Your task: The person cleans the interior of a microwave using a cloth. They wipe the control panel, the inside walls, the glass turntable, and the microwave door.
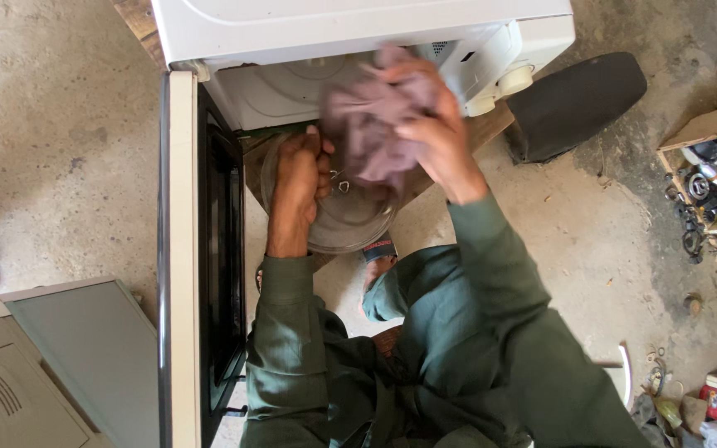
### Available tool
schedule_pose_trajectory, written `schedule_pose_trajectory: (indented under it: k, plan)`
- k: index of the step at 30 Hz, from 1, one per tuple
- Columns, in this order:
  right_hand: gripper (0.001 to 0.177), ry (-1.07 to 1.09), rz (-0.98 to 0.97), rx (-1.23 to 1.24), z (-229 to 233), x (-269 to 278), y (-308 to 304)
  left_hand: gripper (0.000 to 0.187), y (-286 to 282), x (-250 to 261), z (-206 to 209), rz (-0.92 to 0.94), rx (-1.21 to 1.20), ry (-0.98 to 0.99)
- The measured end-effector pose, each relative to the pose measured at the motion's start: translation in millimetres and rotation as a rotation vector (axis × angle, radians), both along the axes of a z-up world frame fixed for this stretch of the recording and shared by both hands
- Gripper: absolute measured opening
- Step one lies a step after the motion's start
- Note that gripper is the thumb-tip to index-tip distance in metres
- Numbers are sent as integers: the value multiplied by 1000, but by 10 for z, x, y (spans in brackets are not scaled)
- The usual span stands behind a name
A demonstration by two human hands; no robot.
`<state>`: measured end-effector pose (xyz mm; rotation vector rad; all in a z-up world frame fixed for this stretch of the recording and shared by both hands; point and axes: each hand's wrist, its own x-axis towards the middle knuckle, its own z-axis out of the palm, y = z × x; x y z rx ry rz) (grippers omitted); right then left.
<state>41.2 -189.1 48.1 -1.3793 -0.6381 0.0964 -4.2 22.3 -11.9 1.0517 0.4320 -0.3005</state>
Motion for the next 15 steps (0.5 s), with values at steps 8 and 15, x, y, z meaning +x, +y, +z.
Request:
schedule_pose_trajectory:
  k: [8, 15]
  plan:
    - [28, -344, -365, -703, -1008, 1495, 200, 39, 15, 51, -67, 3, -20, 42]
    - [29, -467, -173, -1548, -1137, 1499, 430, 40, 31, 57, -18, 3, 52, 38]
